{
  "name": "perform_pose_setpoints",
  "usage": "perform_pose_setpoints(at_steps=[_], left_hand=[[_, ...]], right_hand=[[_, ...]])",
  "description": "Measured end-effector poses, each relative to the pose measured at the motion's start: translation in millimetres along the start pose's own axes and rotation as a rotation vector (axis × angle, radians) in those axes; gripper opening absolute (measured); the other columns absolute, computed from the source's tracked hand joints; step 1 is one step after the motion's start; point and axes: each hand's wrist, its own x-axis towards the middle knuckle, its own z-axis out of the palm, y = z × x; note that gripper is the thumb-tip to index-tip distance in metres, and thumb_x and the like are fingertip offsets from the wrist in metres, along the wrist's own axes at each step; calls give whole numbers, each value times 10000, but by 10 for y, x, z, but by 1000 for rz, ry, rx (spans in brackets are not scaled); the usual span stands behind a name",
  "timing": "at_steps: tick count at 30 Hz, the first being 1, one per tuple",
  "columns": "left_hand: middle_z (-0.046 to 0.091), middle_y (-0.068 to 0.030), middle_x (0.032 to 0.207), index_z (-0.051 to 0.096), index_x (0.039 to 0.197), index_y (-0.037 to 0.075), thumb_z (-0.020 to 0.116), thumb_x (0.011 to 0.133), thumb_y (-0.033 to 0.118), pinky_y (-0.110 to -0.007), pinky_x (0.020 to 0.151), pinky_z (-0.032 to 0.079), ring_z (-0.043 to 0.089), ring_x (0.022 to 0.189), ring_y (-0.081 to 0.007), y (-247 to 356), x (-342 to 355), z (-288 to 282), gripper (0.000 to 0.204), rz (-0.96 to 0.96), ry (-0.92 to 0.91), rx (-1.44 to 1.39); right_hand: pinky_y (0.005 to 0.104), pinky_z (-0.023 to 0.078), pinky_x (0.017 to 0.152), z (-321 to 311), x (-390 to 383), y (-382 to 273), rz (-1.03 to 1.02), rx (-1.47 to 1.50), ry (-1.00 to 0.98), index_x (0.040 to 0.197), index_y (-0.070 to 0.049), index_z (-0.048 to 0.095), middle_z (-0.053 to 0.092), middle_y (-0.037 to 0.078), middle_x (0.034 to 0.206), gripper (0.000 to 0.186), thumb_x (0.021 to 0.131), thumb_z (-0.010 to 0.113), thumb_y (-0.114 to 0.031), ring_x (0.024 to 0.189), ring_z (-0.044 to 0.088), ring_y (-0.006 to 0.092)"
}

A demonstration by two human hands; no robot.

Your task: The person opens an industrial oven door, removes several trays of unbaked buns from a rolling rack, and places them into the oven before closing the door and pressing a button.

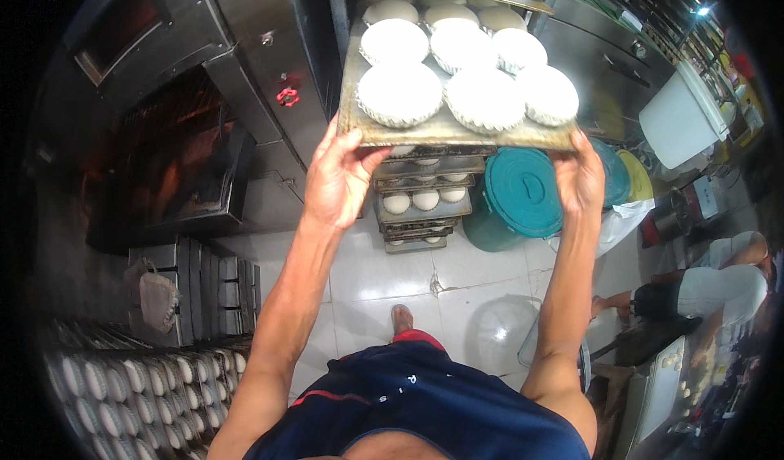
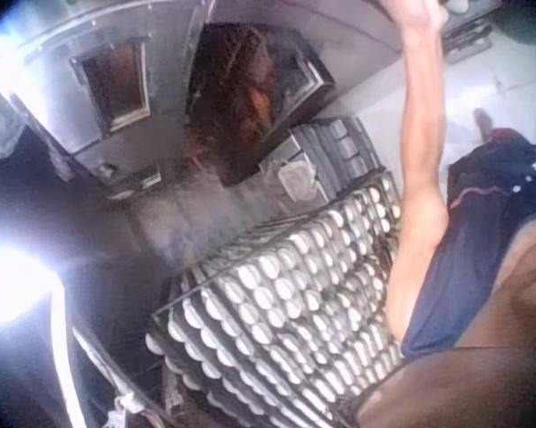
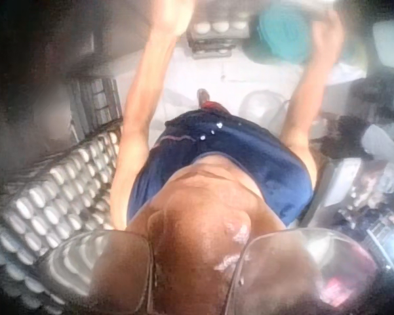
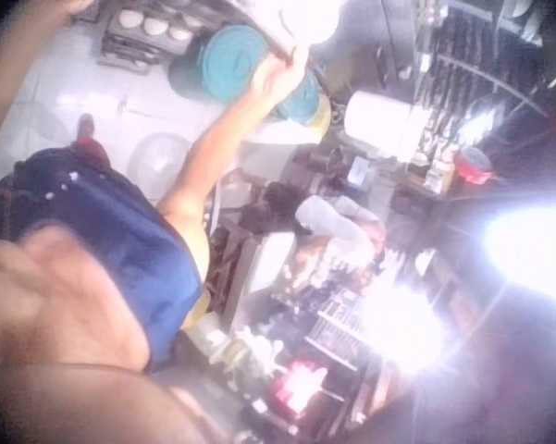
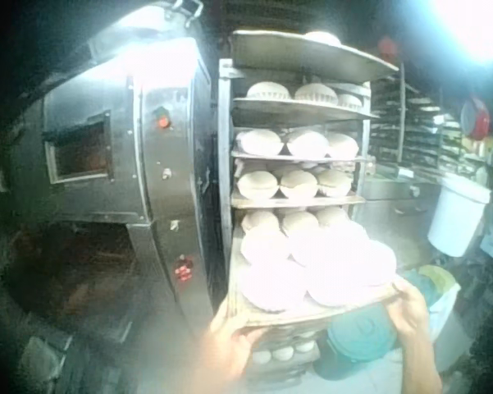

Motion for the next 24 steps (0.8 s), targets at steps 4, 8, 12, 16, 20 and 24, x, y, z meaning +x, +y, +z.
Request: perform_pose_setpoints(at_steps=[4, 8, 12, 16, 20, 24], left_hand=[[555, -159, 1227, 250, 1427, -14, 464, 939, 40, -357, 900, 558, 614, 1063, -225, 128, -554, 61, 536, -35, -6, -34], [528, -163, 1261, 236, 1429, -25, 469, 934, 49, -367, 926, 543, 591, 1105, -226, 312, -1082, 121, 552, -66, -44, -25], [516, -168, 1279, 219, 1433, -30, 476, 932, 56, -384, 942, 537, 588, 1111, -234, 506, -1599, 120, 569, -91, -96, -52], [497, -164, 1311, 203, 1456, 1, 470, 925, 46, -434, 994, 487, 551, 1165, -248, 798, -2207, 168, 596, -126, -88, -74], [484, -158, 1326, 198, 1466, 9, 489, 908, 76, -435, 997, 471, 530, 1188, -246, 1198, -2830, 123, 633, -133, -1, -29], [479, -170, 1321, 228, 1442, -16, 511, 852, 75, -435, 993, 472, 536, 1178, -256, 1632, -3370, 36, 661, -44, 110, 32]], right_hand=[[366, 400, 1020, -38, -653, -83, -25, 0, 67, 1222, 49, 529, 573, 115, 1224, 369, 900, 593, -120, 1134, 528, 209], [355, 415, 1022, 73, -1334, -203, -60, -11, 126, 1203, 72, 518, 559, 132, 1221, 359, 900, 594, -103, 1134, 522, 212], [348, 399, 1025, 160, -2053, -296, -77, -58, 170, 1237, 66, 510, 561, 119, 1240, 385, 900, 581, -107, 1153, 519, 202], [353, 399, 1042, 323, -2746, -424, -52, -32, 84, 1244, 73, 490, 557, 137, 1251, 373, 914, 554, -90, 1161, 528, 205], [365, 440, 1025, 677, -3217, -378, -5, -7, 65, 1225, 68, 509, 594, 152, 1213, 326, 944, 508, -98, 1137, 564, 221], [347, 433, 997, 1075, -3498, -147, 71, -62, 10, 1280, 44, 459, 576, 128, 1219, 383, 940, 497, -129, 1134, 553, 198]])
